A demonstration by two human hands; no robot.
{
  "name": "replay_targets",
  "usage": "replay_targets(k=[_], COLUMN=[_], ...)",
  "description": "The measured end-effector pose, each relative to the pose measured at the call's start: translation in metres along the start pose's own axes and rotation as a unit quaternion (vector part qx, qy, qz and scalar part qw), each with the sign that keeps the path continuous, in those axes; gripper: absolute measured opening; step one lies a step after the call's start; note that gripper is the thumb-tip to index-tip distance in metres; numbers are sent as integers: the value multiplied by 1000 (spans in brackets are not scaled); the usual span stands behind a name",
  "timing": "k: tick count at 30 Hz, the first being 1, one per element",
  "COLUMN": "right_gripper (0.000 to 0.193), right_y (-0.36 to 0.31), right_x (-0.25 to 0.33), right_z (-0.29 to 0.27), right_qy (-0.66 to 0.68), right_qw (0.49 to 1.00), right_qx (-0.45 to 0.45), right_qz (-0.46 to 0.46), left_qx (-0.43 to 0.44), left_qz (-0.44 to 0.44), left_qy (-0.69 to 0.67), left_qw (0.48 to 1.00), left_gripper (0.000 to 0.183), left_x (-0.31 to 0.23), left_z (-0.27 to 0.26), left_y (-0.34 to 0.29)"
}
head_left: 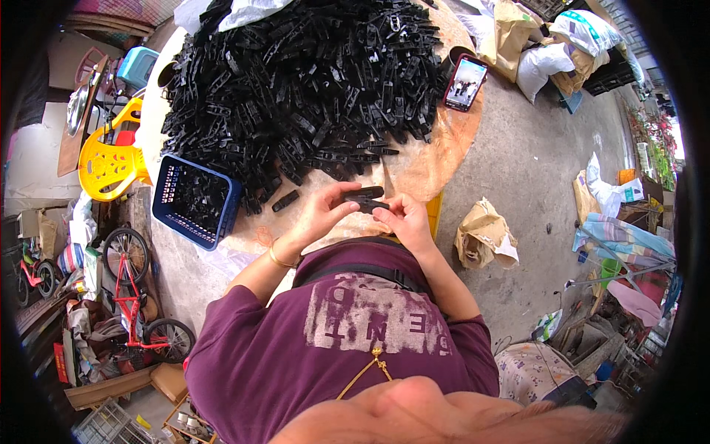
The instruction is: The person picks up black plastic components from a pile on the table and fits them together by hand, assembling multiple pieces.
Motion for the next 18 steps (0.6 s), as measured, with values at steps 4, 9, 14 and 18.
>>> replay_targets(k=[4, 9, 14, 18], right_gripper=[30, 55, 44, 34], right_y=[-3, 1, -3, -3], right_x=[18, 17, 23, 14], right_z=[-7, 11, 13, 9], right_qy=[-131, -96, -46, 50], right_qw=[984, 988, 992, 999], right_qx=[-77, 84, 99, 14], right_qz=[-97, -90, -63, -18], left_qx=[-3, 19, 16, -20], left_qz=[21, 55, 26, 36], left_qy=[68, 126, 111, 40], left_qw=[997, 990, 993, 998], left_gripper=[34, 32, 33, 37], left_x=[-6, -12, 5, 6], left_z=[0, 12, 10, 10], left_y=[-3, -5, -8, -6])
Point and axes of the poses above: each hand's wrist, its own y-axis towards the middle knuckle, its own z-axis out of the palm, x = y × z, the point moved 8 cm from there along y, towards the middle knuckle, and after that the axes turned 6 degrees about -y, right-handed, at the moved point
